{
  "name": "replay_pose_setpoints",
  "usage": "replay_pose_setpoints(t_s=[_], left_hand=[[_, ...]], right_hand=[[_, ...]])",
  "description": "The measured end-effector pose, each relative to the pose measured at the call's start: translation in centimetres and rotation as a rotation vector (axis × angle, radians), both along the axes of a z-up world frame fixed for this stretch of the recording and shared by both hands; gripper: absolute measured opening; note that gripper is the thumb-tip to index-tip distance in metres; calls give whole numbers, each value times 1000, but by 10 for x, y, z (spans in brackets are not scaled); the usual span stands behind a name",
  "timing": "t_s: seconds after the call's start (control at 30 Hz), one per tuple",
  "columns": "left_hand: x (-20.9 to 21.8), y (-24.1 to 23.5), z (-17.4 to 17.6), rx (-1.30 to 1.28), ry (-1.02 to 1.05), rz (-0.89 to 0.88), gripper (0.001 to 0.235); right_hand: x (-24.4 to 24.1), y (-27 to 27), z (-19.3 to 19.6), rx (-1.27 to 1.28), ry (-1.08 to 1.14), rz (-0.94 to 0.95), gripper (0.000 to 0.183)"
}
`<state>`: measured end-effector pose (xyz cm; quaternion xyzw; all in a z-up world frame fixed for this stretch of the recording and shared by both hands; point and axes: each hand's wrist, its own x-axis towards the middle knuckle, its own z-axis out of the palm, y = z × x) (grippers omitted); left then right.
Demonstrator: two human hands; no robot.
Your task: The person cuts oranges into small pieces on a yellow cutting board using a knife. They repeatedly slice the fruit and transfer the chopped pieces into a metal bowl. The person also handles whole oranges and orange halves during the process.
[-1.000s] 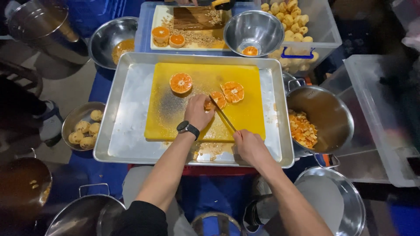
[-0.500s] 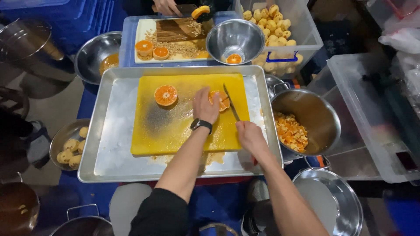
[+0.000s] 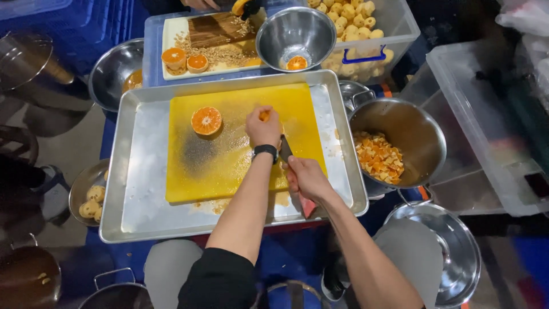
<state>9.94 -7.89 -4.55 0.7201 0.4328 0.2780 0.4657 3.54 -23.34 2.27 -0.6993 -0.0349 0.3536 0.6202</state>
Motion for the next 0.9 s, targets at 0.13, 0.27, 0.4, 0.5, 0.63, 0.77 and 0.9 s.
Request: replay_pose_setpoints(t_s=[0.13,0.27,0.4,0.5,0.63,0.77,0.9], left_hand=[[0,16,4,-87,-30,-17,13],[9,21,15,-142,-152,39,17],[19,4,51,-198,-286,22,16],[34,-26,79,-177,-304,-48,18],[97,-92,68,-142,-356,-166,21],[119,-187,53,-63,-314,-321,25],[140,-239,-27,129,-258,-460,40]], right_hand=[[-7,6,14,39,48,-8,34],[-10,5,39,33,25,-5,33],[-7,-7,59,50,-29,-54,32],[1,-29,66,85,-44,-166,33],[13,-89,82,39,-118,-288,30],[26,-153,74,-136,-255,-408,36],[60,-212,15,-798,-412,-266,46]])
